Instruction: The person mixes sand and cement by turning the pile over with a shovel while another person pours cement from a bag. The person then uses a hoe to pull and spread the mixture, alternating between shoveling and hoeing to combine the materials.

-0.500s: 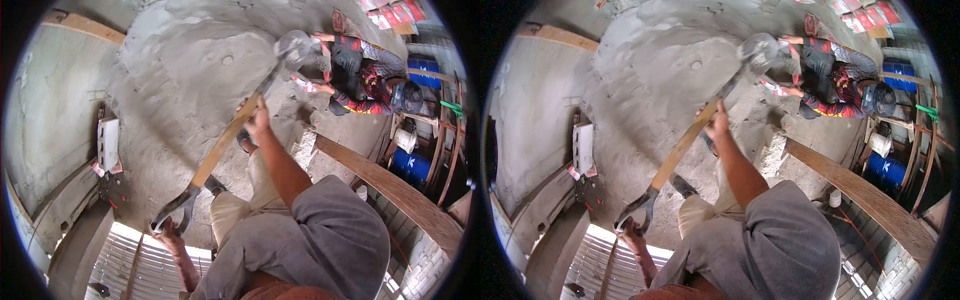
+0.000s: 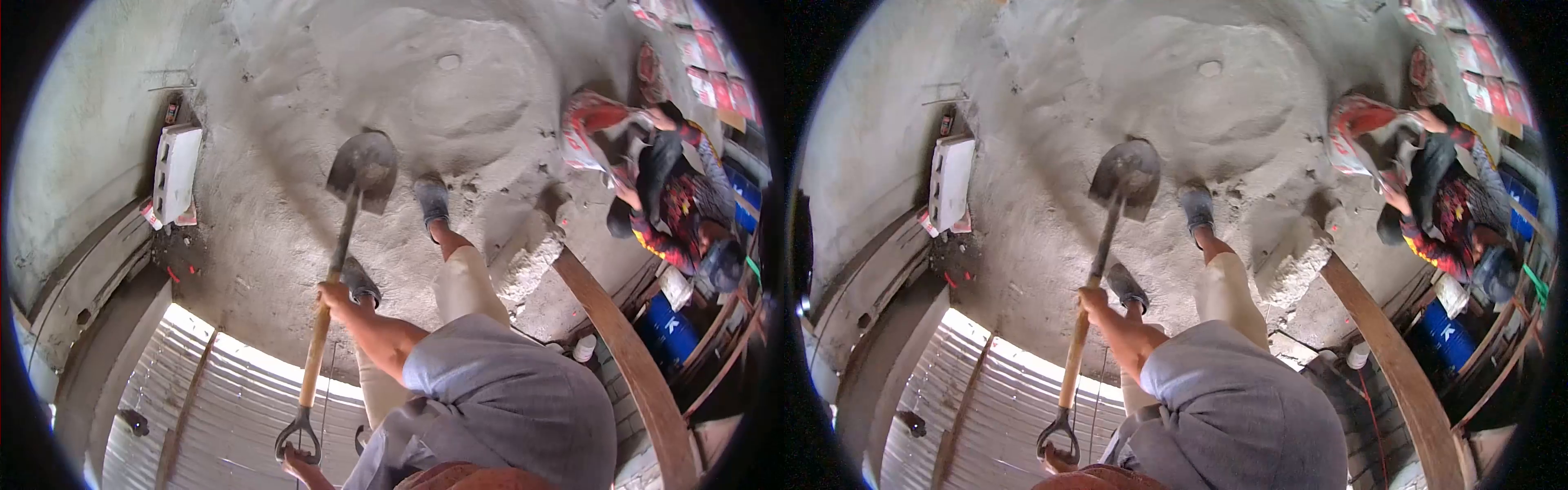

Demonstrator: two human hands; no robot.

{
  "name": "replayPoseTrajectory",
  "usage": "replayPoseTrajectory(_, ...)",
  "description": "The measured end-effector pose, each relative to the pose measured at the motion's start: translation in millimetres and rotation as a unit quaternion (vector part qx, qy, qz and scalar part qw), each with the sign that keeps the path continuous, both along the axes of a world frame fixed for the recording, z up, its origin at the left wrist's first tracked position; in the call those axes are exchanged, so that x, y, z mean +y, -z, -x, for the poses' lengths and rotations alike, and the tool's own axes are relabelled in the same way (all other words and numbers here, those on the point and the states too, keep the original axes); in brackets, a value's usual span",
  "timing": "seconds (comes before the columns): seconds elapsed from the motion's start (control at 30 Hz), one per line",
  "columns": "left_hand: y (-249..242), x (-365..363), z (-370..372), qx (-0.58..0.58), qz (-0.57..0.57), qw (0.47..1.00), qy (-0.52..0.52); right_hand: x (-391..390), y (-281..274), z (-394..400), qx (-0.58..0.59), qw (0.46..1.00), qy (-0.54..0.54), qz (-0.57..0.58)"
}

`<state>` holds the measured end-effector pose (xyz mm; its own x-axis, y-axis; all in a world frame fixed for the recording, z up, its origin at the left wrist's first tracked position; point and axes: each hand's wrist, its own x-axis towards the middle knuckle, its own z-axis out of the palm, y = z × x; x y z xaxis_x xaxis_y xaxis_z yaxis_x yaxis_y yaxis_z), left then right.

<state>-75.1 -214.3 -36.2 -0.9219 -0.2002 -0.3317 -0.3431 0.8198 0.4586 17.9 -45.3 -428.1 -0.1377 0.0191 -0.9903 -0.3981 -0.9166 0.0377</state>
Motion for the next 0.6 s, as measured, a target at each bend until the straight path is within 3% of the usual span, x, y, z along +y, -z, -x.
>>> replayPoseTrajectory(0.03,9,26,-15,-0.045,-0.006,0.999,0.003,22,25,-21,-0.003,0.999,0.018,-0.036)
replayPoseTrajectory(0.07,65,-10,15,-0.046,-0.034,0.997,-0.043,44,48,-43,-0.005,0.997,0.037,-0.071)
replayPoseTrajectory(0.1,116,26,6,-0.098,-0.092,0.99,-0.042,94,75,-64,-0.094,0.989,0.111,-0.038)
replayPoseTrajectory(0.13,157,97,-17,-0.151,-0.145,0.977,-0.045,152,103,-108,-0.062,0.97,0.19,-0.14)
replayPoseTrajectory(0.17,176,163,-46,-0.21,-0.073,0.973,-0.055,231,131,-147,-0.08,0.993,0.091,0.003)
replayPoseTrajectory(0.23,224,208,-66,-0.179,-0.135,0.974,0.031,311,116,-188,-0.117,0.983,0.124,-0.067)
replayPoseTrajectory(0.33,224,191,-80,-0.161,-0.074,0.975,0.138,297,104,-189,-0.172,0.971,0.112,-0.125)
replayPoseTrajectory(0.37,236,171,-76,-0.187,-0.107,0.974,0.062,301,97,-189,-0.167,0.97,0.115,-0.137)
replayPoseTrajectory(0.4,235,168,-85,-0.16,-0.104,0.979,0.078,294,101,-194,-0.159,0.973,0.119,-0.121)
replayPoseTrajectory(0.5,210,134,-84,-0.139,-0.14,0.98,-0.002,248,104,-197,-0.13,0.984,0.103,-0.071)
replayPoseTrajectory(0.53,189,113,-75,-0.175,-0.146,0.974,-0.01,231,55,-196,-0.181,0.975,0.073,-0.104)
replayPoseTrajectory(0.6,167,75,-56,-0.182,-0.139,0.973,-0.034,208,17,-197,-0.18,0.971,0.109,-0.114)
